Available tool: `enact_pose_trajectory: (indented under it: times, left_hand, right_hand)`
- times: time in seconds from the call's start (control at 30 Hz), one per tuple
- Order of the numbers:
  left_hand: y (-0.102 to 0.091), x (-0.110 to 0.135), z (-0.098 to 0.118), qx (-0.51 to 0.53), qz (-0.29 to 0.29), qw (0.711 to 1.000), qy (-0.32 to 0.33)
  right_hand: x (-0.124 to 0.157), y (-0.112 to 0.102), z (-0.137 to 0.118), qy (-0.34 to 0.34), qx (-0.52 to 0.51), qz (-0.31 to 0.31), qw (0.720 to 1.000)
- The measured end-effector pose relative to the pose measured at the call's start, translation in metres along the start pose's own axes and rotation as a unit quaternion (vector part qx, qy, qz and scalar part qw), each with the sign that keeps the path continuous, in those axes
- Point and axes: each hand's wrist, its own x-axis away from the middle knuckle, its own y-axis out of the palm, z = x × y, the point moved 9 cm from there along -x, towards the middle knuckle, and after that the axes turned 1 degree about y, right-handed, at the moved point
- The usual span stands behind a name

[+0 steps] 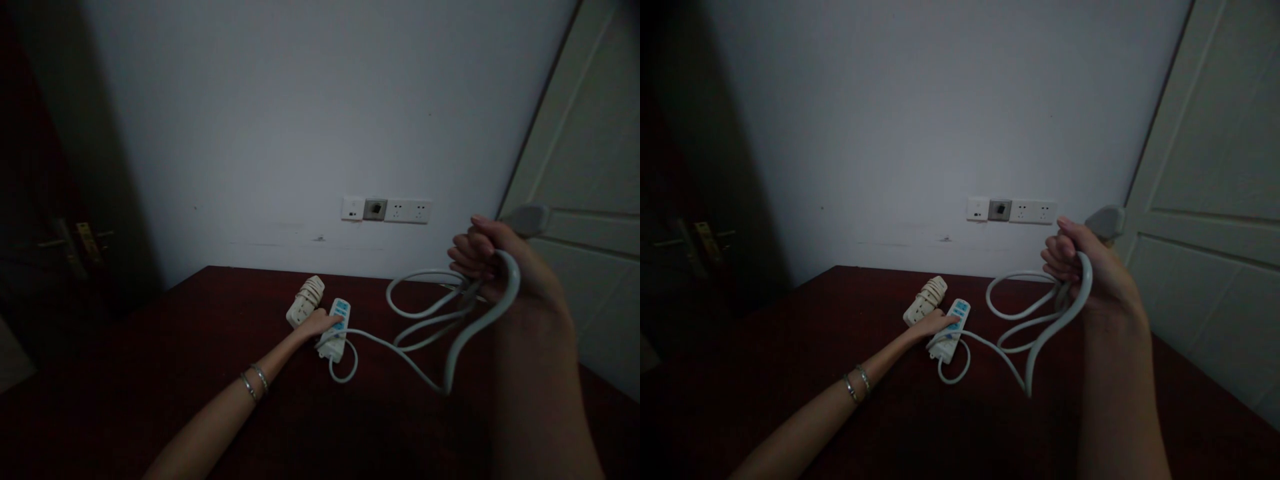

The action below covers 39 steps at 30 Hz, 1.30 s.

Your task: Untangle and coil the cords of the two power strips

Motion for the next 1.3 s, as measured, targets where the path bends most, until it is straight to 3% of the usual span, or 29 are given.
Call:
enact_pose_trajectory:
  times: [0.27,0.47,0.6,0.73,0.83,0.93,1.03,1.17,1.3]
  left_hand:
    - [-0.015,0.007,0.005,0.040,0.066,0.997,0.023]
    - [-0.018,0.014,0.013,0.046,0.074,0.995,0.052]
    - [-0.038,0.021,0.023,0.041,0.108,0.990,0.085]
    - [-0.079,0.042,0.056,0.054,0.173,0.975,0.129]
    - [-0.098,0.080,0.105,0.143,0.173,0.942,0.250]
    - [-0.085,0.121,0.140,0.219,0.072,0.919,0.318]
    - [-0.070,0.152,0.153,0.216,0.047,0.908,0.355]
    - [-0.062,0.160,0.153,0.199,0.031,0.909,0.364]
    - [-0.072,0.156,0.153,0.155,0.054,0.916,0.367]
  right_hand:
    - [-0.002,0.011,0.008,-0.007,0.057,0.025,0.998]
    - [-0.011,0.016,0.028,0.016,0.051,0.031,0.998]
    - [-0.014,0.029,0.041,0.027,0.064,0.010,0.998]
    - [-0.015,0.038,0.048,0.015,0.129,0.016,0.991]
    - [-0.016,0.047,0.052,-0.007,0.188,0.024,0.982]
    - [-0.018,0.054,0.057,-0.034,0.211,0.033,0.976]
    - [-0.019,0.058,0.068,-0.041,0.203,0.031,0.978]
    - [-0.018,0.056,0.083,-0.028,0.187,0.048,0.981]
    - [-0.014,0.063,0.097,0.014,0.133,0.047,0.990]
